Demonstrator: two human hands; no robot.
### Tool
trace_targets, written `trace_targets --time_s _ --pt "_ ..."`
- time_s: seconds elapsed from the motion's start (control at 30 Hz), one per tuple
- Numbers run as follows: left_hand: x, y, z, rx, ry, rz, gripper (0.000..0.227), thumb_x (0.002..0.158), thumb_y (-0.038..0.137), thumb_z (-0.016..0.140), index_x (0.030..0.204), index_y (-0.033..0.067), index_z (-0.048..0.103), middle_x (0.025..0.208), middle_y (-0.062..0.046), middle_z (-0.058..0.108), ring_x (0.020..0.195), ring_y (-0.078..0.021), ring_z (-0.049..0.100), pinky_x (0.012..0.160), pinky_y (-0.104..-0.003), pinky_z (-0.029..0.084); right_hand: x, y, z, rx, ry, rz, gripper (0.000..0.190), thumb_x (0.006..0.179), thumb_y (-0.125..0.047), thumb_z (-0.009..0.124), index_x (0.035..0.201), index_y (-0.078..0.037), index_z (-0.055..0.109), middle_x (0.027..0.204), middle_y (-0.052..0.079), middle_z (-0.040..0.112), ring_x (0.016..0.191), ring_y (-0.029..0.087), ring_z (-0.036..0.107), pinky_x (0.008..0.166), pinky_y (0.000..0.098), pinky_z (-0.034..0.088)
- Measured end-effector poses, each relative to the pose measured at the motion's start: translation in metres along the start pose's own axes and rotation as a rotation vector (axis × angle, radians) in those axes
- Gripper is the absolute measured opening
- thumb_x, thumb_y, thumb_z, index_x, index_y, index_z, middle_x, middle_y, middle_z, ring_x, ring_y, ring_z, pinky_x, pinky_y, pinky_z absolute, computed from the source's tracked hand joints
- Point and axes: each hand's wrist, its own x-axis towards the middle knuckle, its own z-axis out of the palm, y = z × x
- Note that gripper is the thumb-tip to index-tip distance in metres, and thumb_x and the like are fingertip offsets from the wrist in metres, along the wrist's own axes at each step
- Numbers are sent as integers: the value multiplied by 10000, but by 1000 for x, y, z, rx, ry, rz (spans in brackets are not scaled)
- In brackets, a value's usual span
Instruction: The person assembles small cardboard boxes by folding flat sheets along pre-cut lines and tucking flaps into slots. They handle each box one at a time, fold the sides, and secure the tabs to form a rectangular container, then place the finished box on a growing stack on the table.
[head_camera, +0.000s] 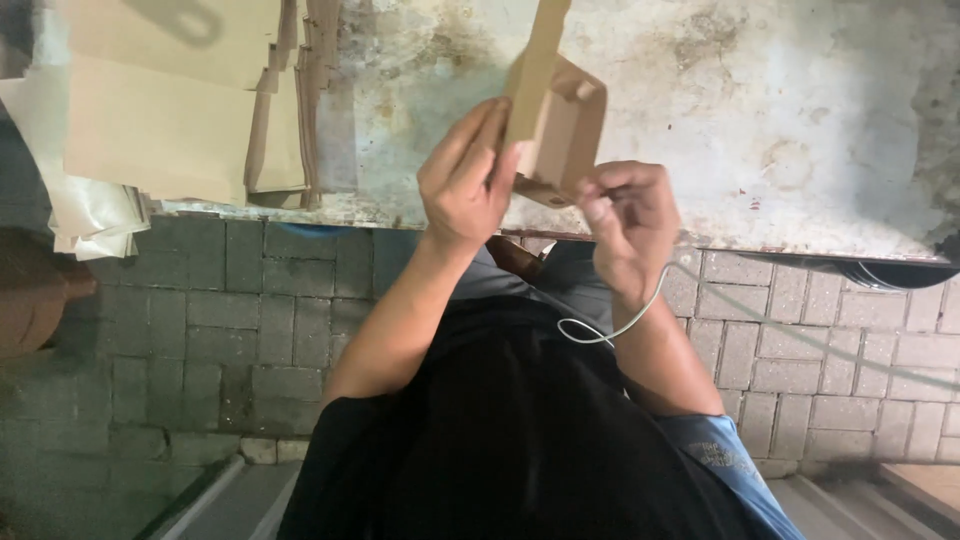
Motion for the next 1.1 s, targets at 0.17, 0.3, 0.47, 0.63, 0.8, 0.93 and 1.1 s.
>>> trace_targets --time_s 0.17,0.3,0.47,0.63,0.8,0.93,1.1 --pt "-4 27 9 -8 19 242 312 1024 293 506 1158 115 724 985 -88 680 766 -228 683 605 -288 597 6 20 -5 340 -158 49 457 951 -406 581 1107 13 486 907 168 639 787 158 642 639 239 470" --pt "-3 32 8 -8 90 258 229 953 204 652 1153 137 742 953 -103 691 751 -227 701 601 -290 627 3 4 -9 309 -115 128 158 907 -91 630 979 34 565 736 139 627 618 116 595 530 199 436" --pt "1 41 -1 -295 29 102 194 975 131 595 1066 64 753 957 -122 702 787 -275 723 635 -344 624 4 5 -22 188 -100 112 168 906 -46 672 987 79 595 786 222 663 567 127 586 541 248 498" --pt "10 47 -9 -411 -24 -39 126 862 38 725 977 71 766 942 -111 696 779 -270 725 620 -347 625 8 -16 -10 154 -84 84 279 904 -43 700 1113 93 574 869 231 663 753 219 671 685 324 573" --pt "13 51 -11 -409 -62 -78 137 852 22 726 959 99 765 929 -66 682 771 -223 726 626 -303 638 -7 -3 -7 129 11 48 334 873 -1 740 1103 101 521 882 237 662 818 264 697 740 360 600" --pt "16 54 -10 -446 -34 -46 49 875 42 708 889 59 752 850 -80 680 769 -241 707 673 -344 618 -10 7 -9 6 112 -100 337 832 48 804 936 90 487 809 244 655 772 300 694 698 344 581" --pt "11 53 -3 -434 -10 -56 24 863 42 719 864 52 740 836 -72 670 790 -249 689 717 -353 611 -18 20 1 76 136 25 324 855 35 775 1032 85 508 798 223 625 730 265 679 644 342 591"
